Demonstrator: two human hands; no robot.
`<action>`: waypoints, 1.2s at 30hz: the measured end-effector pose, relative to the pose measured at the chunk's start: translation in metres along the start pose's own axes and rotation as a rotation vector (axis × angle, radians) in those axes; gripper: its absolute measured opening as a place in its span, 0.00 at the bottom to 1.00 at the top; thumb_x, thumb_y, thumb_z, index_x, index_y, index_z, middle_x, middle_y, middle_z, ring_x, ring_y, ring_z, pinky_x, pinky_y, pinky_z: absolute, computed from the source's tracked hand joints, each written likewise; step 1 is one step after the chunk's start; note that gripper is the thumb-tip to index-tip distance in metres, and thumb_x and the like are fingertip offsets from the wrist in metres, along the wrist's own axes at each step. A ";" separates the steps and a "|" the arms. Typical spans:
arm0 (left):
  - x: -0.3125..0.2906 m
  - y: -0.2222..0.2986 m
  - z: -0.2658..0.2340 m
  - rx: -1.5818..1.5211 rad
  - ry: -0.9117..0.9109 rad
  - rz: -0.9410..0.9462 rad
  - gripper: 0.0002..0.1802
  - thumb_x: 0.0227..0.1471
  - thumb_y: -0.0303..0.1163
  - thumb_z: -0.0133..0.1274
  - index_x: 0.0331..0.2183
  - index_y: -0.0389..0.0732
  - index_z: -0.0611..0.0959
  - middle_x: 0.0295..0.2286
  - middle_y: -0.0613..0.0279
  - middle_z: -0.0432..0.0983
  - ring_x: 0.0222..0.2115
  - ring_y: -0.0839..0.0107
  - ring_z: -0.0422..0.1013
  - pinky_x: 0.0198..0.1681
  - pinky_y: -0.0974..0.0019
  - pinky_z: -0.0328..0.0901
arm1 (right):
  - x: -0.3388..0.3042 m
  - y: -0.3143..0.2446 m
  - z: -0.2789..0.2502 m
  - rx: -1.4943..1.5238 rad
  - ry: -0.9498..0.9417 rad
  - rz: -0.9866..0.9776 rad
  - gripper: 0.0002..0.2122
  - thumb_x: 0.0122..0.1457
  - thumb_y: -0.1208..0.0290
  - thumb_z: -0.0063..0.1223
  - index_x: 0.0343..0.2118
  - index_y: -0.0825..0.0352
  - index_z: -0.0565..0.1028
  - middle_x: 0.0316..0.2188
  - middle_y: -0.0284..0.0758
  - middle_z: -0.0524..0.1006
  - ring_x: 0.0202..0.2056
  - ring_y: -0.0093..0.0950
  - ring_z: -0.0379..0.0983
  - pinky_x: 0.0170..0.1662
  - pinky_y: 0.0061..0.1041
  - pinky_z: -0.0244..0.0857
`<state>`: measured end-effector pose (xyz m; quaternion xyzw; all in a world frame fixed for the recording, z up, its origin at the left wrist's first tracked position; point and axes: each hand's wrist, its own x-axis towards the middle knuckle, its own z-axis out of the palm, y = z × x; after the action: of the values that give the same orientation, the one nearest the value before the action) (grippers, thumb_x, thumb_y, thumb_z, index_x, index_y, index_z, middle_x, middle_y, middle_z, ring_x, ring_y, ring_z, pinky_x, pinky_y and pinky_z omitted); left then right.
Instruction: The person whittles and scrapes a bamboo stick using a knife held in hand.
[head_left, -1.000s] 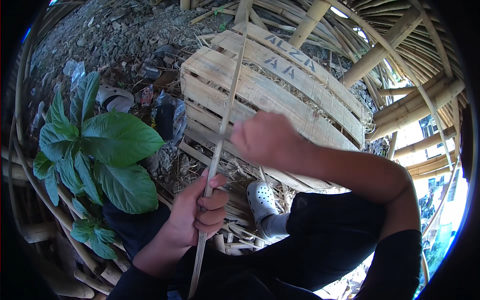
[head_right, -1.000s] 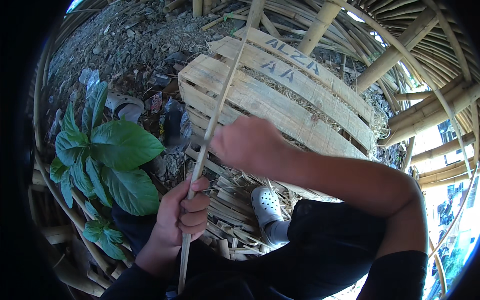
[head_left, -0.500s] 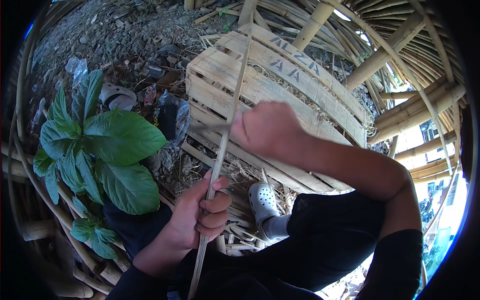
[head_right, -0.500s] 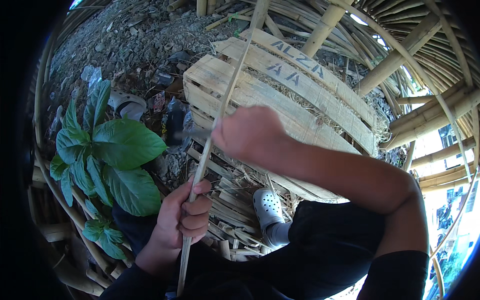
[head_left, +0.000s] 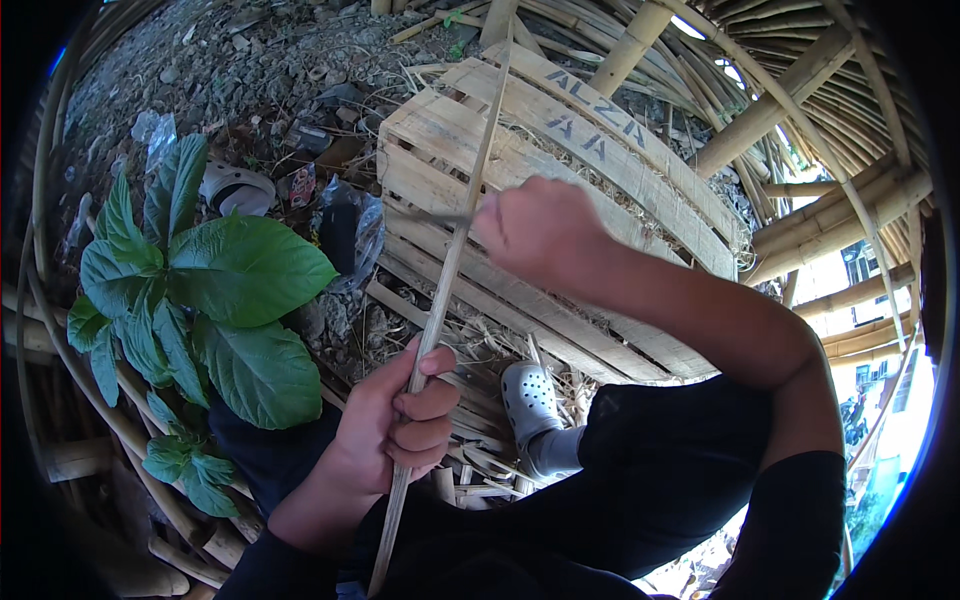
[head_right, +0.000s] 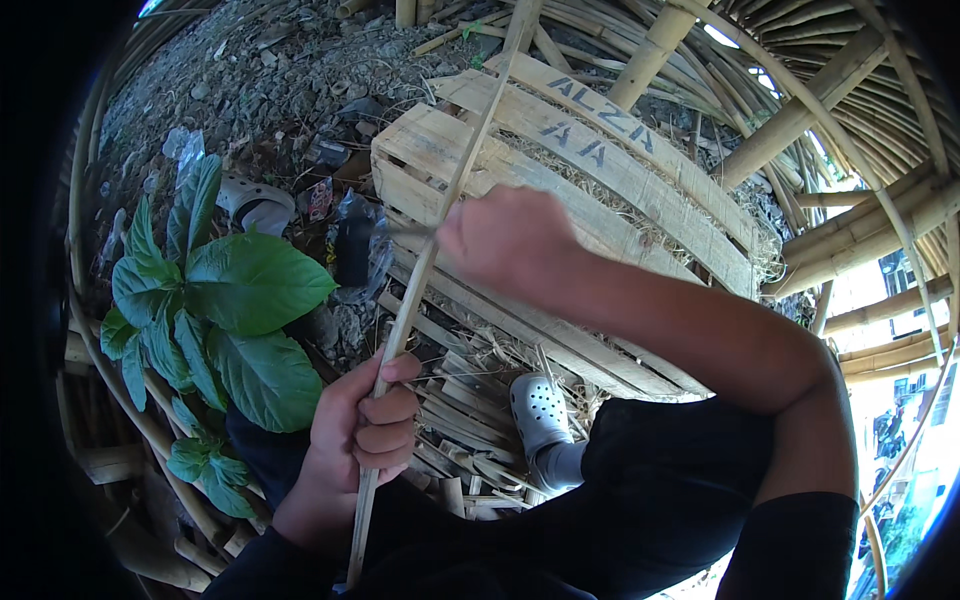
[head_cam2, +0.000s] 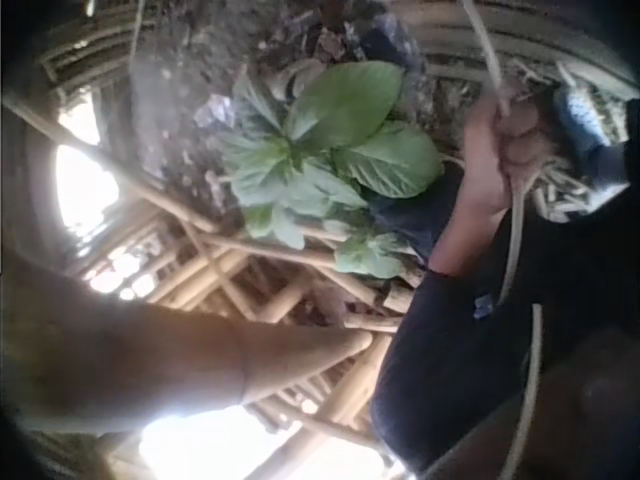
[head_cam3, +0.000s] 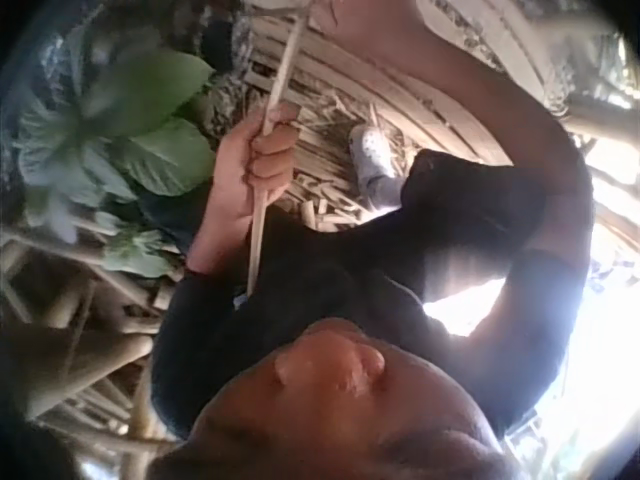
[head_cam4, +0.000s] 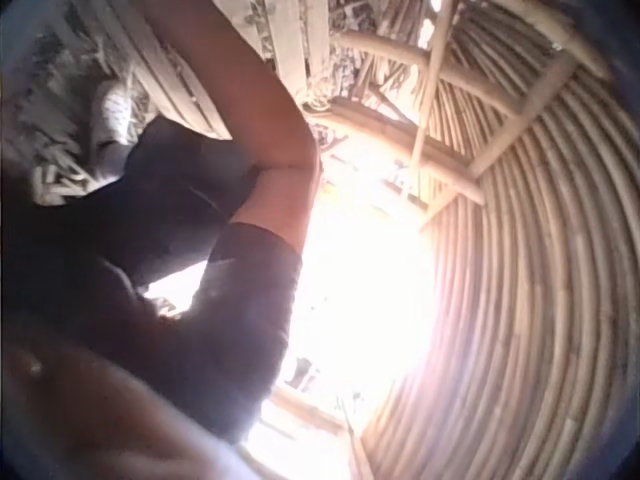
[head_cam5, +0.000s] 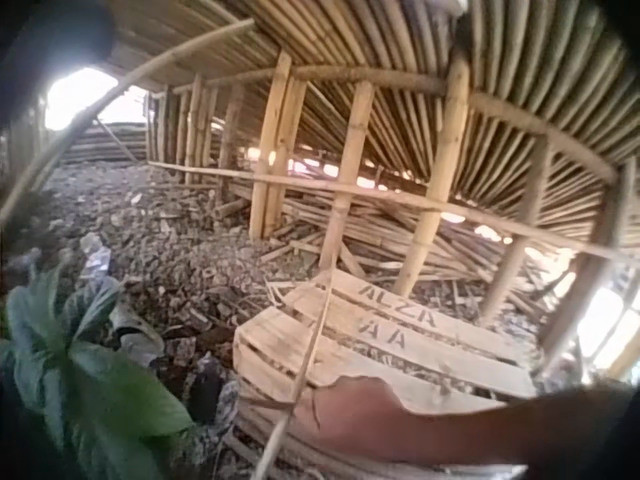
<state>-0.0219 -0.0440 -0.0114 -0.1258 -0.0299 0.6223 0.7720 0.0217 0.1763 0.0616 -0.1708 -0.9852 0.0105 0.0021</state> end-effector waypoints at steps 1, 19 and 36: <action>0.000 0.001 0.000 -0.079 -0.064 -0.025 0.17 0.65 0.48 0.28 0.31 0.50 0.66 0.14 0.78 0.49 0.09 0.88 0.41 0.06 0.79 0.36 | 0.002 0.009 0.004 -0.001 0.054 0.038 0.19 0.57 0.61 0.41 0.14 0.65 0.75 0.12 0.44 0.72 0.18 0.42 0.73 0.26 0.39 0.69; 0.000 -0.001 -0.002 -0.164 -0.147 -0.045 0.17 0.65 0.46 0.27 0.31 0.49 0.66 0.14 0.77 0.48 0.08 0.88 0.40 0.06 0.79 0.36 | -0.022 -0.008 0.002 0.078 0.028 -0.196 0.18 0.55 0.67 0.42 0.09 0.67 0.69 0.07 0.44 0.66 0.13 0.45 0.67 0.21 0.41 0.64; -0.004 -0.001 -0.003 -0.172 -0.112 -0.016 0.16 0.65 0.46 0.30 0.31 0.48 0.66 0.14 0.76 0.49 0.08 0.87 0.40 0.06 0.79 0.37 | -0.013 -0.004 0.004 0.126 -0.060 -0.095 0.21 0.57 0.62 0.38 0.13 0.69 0.72 0.15 0.50 0.71 0.21 0.49 0.72 0.29 0.46 0.67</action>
<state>-0.0217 -0.0483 -0.0133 -0.1562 -0.1273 0.6172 0.7606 0.0325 0.1684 0.0580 -0.1231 -0.9892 0.0776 -0.0162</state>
